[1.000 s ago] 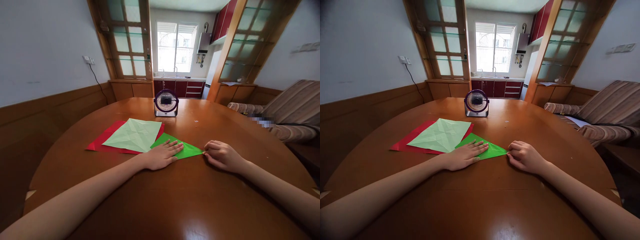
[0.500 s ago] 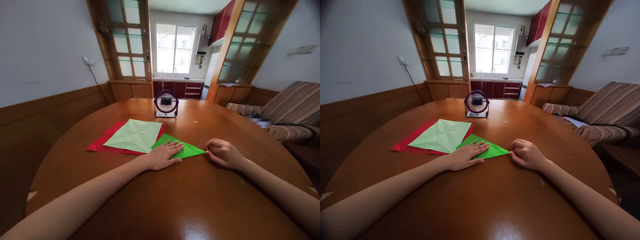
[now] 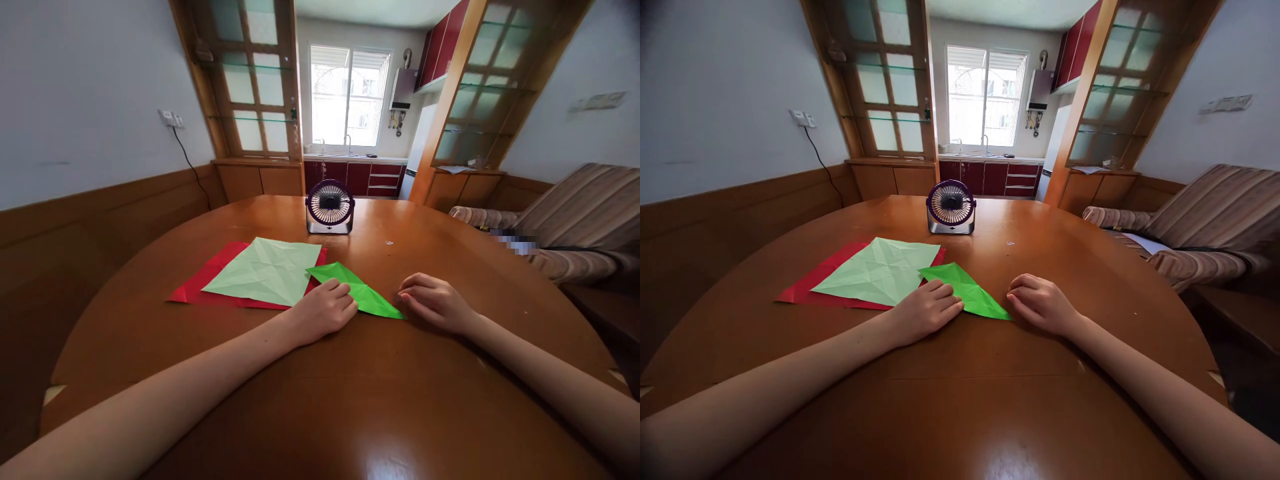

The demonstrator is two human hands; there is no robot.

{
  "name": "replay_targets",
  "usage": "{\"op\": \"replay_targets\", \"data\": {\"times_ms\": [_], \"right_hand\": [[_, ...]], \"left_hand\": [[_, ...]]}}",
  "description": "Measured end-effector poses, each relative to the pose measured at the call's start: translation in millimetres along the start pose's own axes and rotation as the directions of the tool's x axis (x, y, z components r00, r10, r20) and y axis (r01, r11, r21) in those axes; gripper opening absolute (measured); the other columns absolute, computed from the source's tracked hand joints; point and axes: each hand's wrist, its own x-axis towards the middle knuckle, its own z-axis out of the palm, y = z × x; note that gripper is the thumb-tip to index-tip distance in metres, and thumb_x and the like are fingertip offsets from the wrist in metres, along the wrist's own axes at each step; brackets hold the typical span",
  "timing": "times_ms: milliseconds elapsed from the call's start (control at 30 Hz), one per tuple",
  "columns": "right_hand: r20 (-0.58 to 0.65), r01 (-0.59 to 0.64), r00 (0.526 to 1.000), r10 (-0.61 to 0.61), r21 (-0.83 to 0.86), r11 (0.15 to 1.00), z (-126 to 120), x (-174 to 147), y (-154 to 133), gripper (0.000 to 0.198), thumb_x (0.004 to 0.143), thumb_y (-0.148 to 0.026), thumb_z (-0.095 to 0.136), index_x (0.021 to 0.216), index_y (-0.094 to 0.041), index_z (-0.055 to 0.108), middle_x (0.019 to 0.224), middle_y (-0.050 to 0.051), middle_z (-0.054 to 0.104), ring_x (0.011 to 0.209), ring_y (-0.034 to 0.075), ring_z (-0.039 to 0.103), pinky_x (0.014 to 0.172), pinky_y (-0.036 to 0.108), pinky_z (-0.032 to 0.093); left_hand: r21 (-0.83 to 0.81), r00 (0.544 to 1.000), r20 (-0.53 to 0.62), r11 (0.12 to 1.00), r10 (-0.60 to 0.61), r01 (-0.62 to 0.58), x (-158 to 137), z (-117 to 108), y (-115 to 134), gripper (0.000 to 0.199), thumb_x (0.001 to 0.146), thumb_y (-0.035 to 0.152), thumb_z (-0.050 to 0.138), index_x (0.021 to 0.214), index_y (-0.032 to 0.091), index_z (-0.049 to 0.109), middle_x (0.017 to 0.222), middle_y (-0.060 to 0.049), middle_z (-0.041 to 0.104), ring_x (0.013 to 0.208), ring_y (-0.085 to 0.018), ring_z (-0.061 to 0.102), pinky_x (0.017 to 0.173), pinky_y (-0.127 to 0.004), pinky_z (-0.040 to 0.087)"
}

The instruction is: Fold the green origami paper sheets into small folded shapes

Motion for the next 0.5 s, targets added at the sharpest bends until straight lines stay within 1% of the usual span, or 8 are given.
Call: {"op": "replay_targets", "data": {"times_ms": [100, 200, 267, 333, 433, 500], "right_hand": [[-0.009, 0.013, 1.0, -0.013, 0.037, 0.999, 2.5, 5.4, -0.3, 0.026, 0.096, -0.025, 0.043, 0.091, -0.02, 0.068, 0.094, 0.009, 0.065, 0.083, 0.018, 0.062, 0.074, 0.032, 0.052], [-0.036, -0.004, 0.999, 0.008, 0.09, 0.996, 7.0, 12.5, 0.8, 0.024, 0.096, -0.025, 0.044, 0.095, -0.019, 0.067, 0.095, 0.009, 0.065, 0.084, 0.018, 0.063, 0.076, 0.033, 0.053], [-0.069, -0.015, 0.997, 0.025, 0.136, 0.991, 12.9, 18.8, 4.4, 0.023, 0.096, -0.025, 0.045, 0.097, -0.019, 0.067, 0.097, 0.009, 0.064, 0.086, 0.018, 0.063, 0.077, 0.033, 0.053], [-0.11, -0.035, 0.992, 0.055, 0.177, 0.984, 21.6, 27.1, 10.5, 0.022, 0.096, -0.027, 0.046, 0.099, -0.02, 0.067, 0.098, 0.009, 0.064, 0.089, 0.019, 0.063, 0.079, 0.033, 0.053], [-0.159, -0.075, 0.981, 0.112, 0.224, 0.972, 37.1, 42.3, 21.0, 0.022, 0.095, -0.032, 0.049, 0.102, -0.021, 0.067, 0.1, 0.009, 0.064, 0.092, 0.02, 0.063, 0.082, 0.035, 0.052], [-0.149, -0.11, 0.977, 0.153, 0.264, 0.958, 46.1, 51.4, 26.3, 0.024, 0.095, -0.033, 0.05, 0.105, -0.021, 0.067, 0.102, 0.009, 0.064, 0.093, 0.02, 0.063, 0.082, 0.036, 0.052]], "left_hand": [[-0.072, 0.999, -0.026, 0.997, -0.04, 0.038, -5.0, 1.7, -6.9, 0.029, 0.098, 0.011, 0.035, 0.087, 0.015, 0.061, 0.079, -0.008, 0.066, 0.077, -0.019, 0.057, 0.07, -0.033, 0.044], [-0.179, 0.993, -0.071, 0.98, -0.096, 0.082, -10.7, 5.2, -13.2, 0.03, 0.1, 0.014, 0.033, 0.088, 0.015, 0.061, 0.089, -0.008, 0.067, 0.085, -0.018, 0.06, 0.075, -0.031, 0.047], [-0.257, 0.985, -0.09, 0.959, -0.144, 0.117, -14.3, 7.7, -16.4, 0.029, 0.099, 0.014, 0.033, 0.091, 0.015, 0.061, 0.095, -0.009, 0.067, 0.088, -0.017, 0.062, 0.076, -0.029, 0.049], [-0.354, 0.977, -0.091, 0.923, -0.194, 0.151, -17.6, 10.0, -18.9, 0.027, 0.098, 0.014, 0.034, 0.092, 0.015, 0.06, 0.1, -0.009, 0.066, 0.089, -0.016, 0.063, 0.074, -0.026, 0.05], [-0.519, 0.965, -0.058, 0.834, -0.256, 0.19, -21.5, 12.6, -22.2, 0.022, 0.096, 0.014, 0.039, 0.09, 0.017, 0.059, 0.104, -0.007, 0.065, 0.09, -0.015, 0.065, 0.074, -0.023, 0.051], [-0.59, 0.958, -0.025, 0.778, -0.284, 0.215, -23.1, 14.0, -24.5, 0.019, 0.094, 0.013, 0.042, 0.088, 0.018, 0.06, 0.103, -0.006, 0.065, 0.092, -0.015, 0.066, 0.077, -0.023, 0.051]]}}
